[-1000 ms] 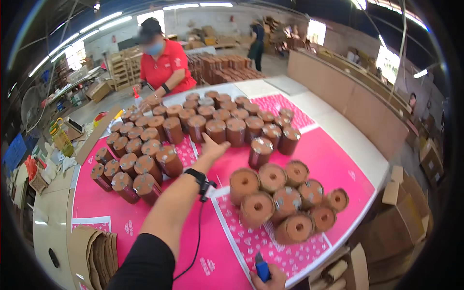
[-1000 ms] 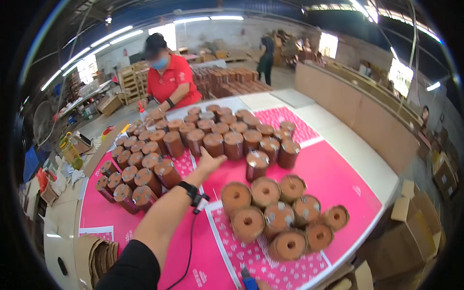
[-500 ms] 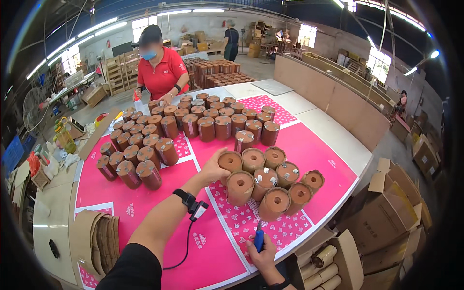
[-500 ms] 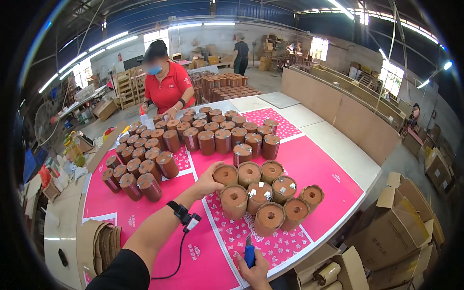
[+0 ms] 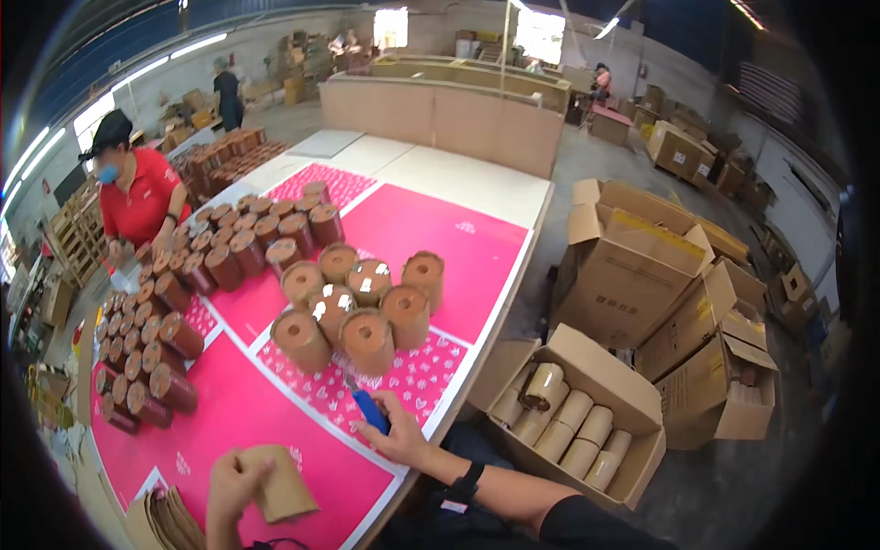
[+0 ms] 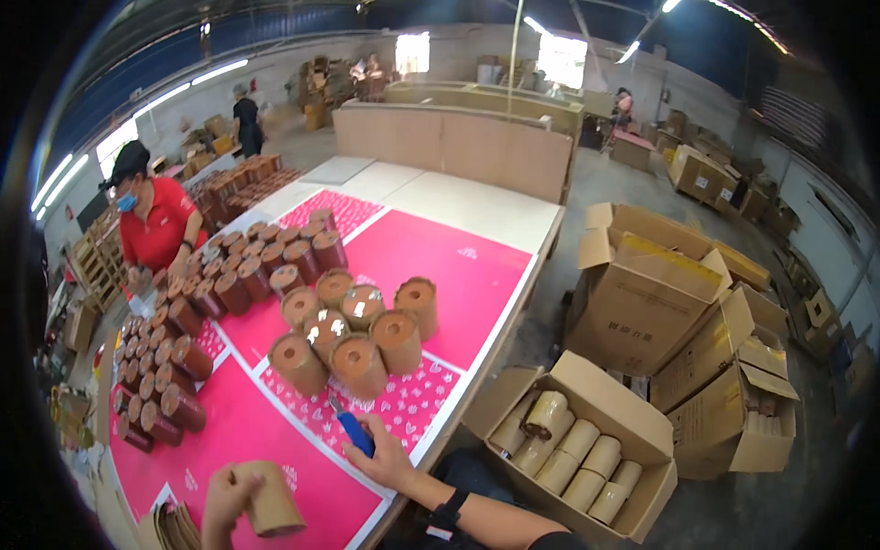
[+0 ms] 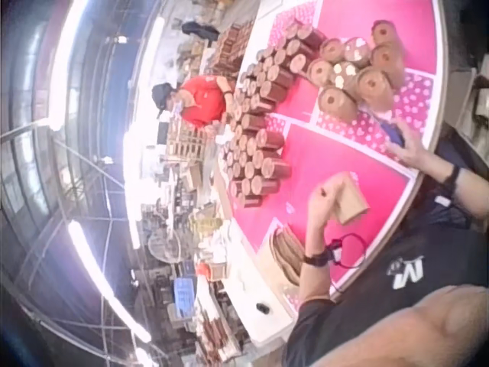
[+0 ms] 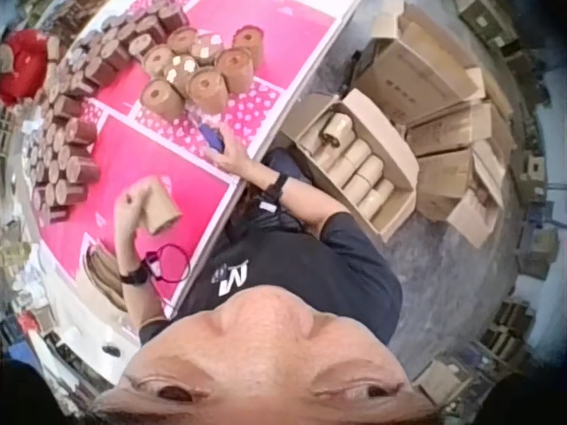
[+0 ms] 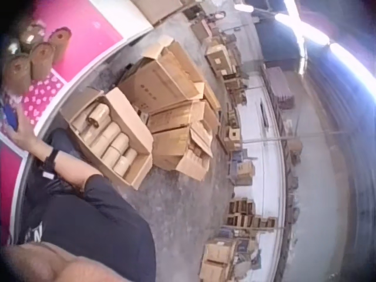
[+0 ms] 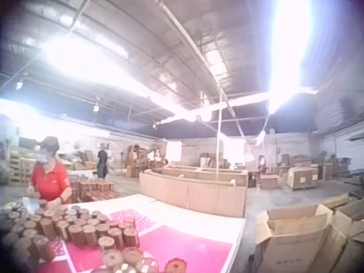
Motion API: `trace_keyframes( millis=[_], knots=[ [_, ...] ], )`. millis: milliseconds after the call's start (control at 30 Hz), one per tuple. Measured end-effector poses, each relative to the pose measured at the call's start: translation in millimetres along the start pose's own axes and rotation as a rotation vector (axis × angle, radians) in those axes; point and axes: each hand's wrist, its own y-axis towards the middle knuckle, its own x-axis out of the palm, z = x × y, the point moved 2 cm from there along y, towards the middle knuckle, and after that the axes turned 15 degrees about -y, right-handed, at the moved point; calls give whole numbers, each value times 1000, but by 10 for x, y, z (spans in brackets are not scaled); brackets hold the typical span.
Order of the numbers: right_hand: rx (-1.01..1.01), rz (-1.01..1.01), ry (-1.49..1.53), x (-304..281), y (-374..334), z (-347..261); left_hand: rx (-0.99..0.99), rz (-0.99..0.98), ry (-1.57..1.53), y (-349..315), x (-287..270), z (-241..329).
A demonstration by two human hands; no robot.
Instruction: The person applies adhesive tape to the ends and sides of wooden cylinders, using a utility knife to trim the tape and pressing it down by hand.
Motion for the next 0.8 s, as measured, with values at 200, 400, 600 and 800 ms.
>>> trace_keyframes(
  millis=[200, 400, 600, 800],
  knots=[
    [198, -227, 90, -241, -451, -337, 127, 54, 98, -508, 598, -313],
    [286, -385, 192, -356, -757, -472, 485, 258, -52, -461, 876, -557],
    [387, -483, 149, -267, -921, -629, 44, 148, -615, -640, 931, -573],
    [150, -336, 88, -137, -914, -551, 363, 220, -4, -529, 912, -246]
  ],
)
